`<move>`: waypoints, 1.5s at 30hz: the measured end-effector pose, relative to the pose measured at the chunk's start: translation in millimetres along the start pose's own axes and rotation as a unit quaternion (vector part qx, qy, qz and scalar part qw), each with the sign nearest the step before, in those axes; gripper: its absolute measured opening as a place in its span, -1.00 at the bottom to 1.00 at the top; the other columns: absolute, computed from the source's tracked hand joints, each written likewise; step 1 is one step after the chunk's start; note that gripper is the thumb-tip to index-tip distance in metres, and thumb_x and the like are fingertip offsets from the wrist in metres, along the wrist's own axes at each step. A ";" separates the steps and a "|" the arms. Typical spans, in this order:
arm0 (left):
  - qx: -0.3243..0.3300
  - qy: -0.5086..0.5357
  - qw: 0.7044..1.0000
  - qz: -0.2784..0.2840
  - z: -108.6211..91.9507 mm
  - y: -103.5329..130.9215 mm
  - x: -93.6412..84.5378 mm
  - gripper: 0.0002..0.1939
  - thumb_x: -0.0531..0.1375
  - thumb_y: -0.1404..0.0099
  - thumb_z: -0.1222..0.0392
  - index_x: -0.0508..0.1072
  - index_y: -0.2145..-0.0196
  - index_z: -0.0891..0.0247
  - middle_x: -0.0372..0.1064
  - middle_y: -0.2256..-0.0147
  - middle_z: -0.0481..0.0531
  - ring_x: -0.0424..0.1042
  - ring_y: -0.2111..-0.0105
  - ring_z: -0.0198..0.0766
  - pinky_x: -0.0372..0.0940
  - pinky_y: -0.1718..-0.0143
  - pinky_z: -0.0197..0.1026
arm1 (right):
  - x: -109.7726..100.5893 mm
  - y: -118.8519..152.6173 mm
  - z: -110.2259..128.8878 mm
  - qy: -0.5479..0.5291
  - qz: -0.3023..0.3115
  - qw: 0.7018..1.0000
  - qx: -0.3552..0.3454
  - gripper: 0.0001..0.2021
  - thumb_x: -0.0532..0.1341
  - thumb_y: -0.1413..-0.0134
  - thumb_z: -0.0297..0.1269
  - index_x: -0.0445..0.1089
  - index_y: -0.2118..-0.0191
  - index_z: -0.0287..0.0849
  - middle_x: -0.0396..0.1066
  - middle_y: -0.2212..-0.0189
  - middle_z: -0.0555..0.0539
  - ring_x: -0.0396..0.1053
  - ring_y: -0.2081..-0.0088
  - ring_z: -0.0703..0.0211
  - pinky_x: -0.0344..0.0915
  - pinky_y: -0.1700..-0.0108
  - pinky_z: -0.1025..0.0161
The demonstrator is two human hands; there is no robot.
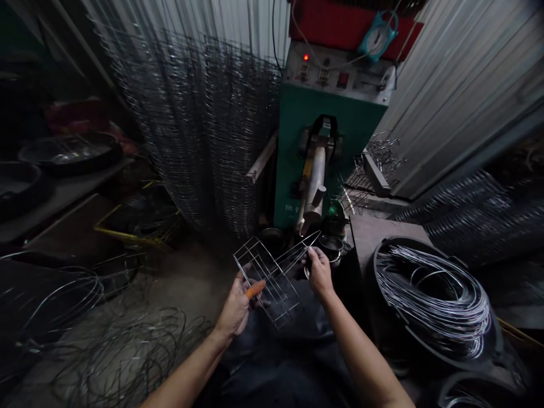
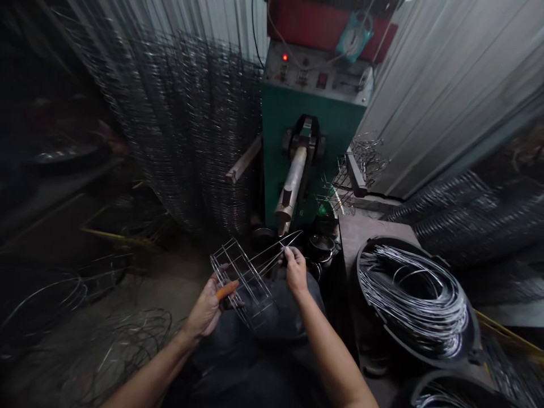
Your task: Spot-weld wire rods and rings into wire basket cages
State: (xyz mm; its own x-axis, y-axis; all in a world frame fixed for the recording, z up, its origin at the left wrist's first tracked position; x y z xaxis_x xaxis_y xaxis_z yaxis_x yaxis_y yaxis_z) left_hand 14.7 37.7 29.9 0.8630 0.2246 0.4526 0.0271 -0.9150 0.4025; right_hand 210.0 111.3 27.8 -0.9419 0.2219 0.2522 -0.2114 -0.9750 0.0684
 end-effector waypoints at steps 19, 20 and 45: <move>-0.007 0.018 1.000 -0.024 -8.5 -6.8 10.3 -0.32 0.31 0.09 0.30 0.16 0.02 0.10 0.25 0.43 -0.13 0.28 0.53 -0.40 0.36 0.56 -0.27 | -6.3 -9.7 0.3 -0.004 0.018 0.999 0.049 -0.68 0.28 0.17 -0.03 0.36 0.35 -0.17 0.33 0.53 0.05 0.29 0.53 0.31 0.24 0.46 0.35; 0.001 0.020 1.000 -0.020 -7.1 -5.9 10.6 -0.32 0.31 0.09 0.27 0.14 0.01 0.09 0.26 0.40 -0.11 0.29 0.51 -0.39 0.36 0.56 -0.27 | -11.7 -1.0 -0.3 0.031 0.041 0.997 0.053 -0.66 0.27 0.15 -0.02 0.38 0.29 -0.16 0.37 0.48 0.03 0.32 0.48 0.28 0.26 0.41 0.33; 0.219 -0.262 0.930 0.133 -6.8 16.8 -22.3 -0.12 0.40 0.22 0.16 0.18 -0.08 0.07 0.28 0.01 0.17 0.23 -0.05 0.01 0.11 -0.04 0.10 | 5.4 89.1 -3.1 -0.014 0.186 0.978 0.096 -0.66 0.14 -0.02 0.06 0.33 0.40 -0.16 0.32 0.58 0.04 0.28 0.59 0.29 0.14 0.58 0.39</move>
State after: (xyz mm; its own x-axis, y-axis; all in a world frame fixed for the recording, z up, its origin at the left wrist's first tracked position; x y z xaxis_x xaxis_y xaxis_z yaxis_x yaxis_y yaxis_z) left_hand -7.4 19.6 31.9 0.9930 -0.1181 -0.0058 -0.1182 -0.9895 -0.0837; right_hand 185.2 25.6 32.3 -0.9364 -0.1457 0.3193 0.2004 -0.9688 0.1456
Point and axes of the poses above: each hand's wrist, its own y-axis away from the middle knuckle, its own x-axis out of the palm, z = x × y, the point moved 5 cm from there along -y, towards the middle knuckle
